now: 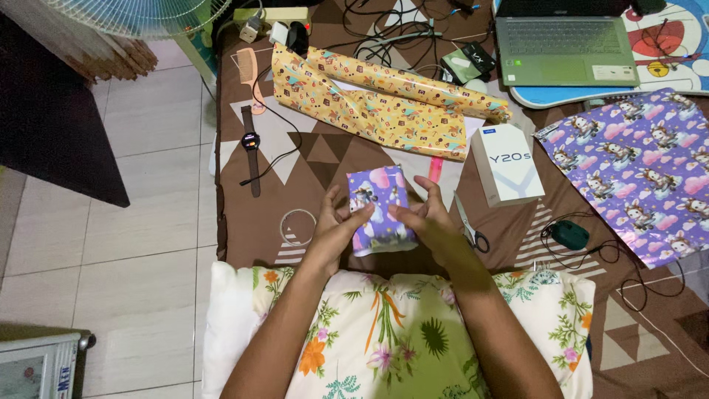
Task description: The person wraps a small rectangular box with purple patterned wrapping paper, folds the edges, and secures the paper with clear tape. They then tie a pink ribbon around the wrapped box to complete the gift.
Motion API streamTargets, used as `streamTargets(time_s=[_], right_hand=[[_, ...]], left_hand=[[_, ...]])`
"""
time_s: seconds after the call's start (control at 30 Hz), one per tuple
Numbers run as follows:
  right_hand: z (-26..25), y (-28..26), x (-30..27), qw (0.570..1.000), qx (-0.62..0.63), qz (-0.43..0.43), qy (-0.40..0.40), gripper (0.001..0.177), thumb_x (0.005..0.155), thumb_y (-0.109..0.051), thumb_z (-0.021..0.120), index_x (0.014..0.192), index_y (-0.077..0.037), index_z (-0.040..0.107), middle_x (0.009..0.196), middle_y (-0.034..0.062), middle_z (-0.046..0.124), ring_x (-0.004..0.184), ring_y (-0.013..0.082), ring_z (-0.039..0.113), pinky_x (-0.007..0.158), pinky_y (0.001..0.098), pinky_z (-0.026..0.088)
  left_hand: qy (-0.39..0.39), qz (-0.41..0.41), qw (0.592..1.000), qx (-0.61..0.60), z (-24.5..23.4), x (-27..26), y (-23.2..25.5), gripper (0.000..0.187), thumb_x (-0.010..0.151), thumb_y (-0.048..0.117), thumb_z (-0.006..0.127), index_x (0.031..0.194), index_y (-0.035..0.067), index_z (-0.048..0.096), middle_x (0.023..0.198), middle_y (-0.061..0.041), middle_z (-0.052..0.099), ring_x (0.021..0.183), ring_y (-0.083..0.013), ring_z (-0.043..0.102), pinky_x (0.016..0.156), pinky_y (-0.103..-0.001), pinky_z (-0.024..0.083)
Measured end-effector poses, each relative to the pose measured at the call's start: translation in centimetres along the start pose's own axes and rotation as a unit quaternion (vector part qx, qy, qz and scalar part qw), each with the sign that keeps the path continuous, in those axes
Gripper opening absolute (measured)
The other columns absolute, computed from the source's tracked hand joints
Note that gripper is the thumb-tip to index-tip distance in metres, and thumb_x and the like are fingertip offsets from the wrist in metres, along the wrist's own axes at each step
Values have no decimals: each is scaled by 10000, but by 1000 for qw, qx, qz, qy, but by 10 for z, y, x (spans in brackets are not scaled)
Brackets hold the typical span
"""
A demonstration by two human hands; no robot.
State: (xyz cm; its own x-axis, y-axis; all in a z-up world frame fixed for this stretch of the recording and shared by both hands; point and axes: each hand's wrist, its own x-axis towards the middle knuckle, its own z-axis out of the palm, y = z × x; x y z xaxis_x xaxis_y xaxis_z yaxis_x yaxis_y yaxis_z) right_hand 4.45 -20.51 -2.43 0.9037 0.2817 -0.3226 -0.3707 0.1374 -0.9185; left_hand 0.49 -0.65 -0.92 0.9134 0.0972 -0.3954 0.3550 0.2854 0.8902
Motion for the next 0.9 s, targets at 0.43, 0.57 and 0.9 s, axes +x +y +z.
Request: streamTargets(time_s=[0.43,0.57,0.9], right_hand=[[-36,49,53,986,114,117,25,662,890,-296,730,1382,26,425,1177,188,642,1024,312,668,808,510,580],[-37,55,59,975,149,164,-13,448,923,-334,651,1241,-26,580,1043,164,731,892,325,739,732,582,620],[-55,63,58,989,-54,122,65,435,1063,-432,404,1289,-95,560,865,126,658,736,247,637,691,398,563]], left_hand=[[33,320,793,517,-26,12,-5,636,689,-56,771,1291,116,659,1318,-133,592,1214,-358,573,987,-455,473],[-30,389,771,503,-10,31,-16,750,588,-97,793,1295,101,641,1402,-136,570,1316,-378,464,1076,-512,334],[-56,275,838,468,-23,60,-39,621,691,157,903,1262,97,668,1256,-83,688,1240,-315,547,1122,-459,334]])
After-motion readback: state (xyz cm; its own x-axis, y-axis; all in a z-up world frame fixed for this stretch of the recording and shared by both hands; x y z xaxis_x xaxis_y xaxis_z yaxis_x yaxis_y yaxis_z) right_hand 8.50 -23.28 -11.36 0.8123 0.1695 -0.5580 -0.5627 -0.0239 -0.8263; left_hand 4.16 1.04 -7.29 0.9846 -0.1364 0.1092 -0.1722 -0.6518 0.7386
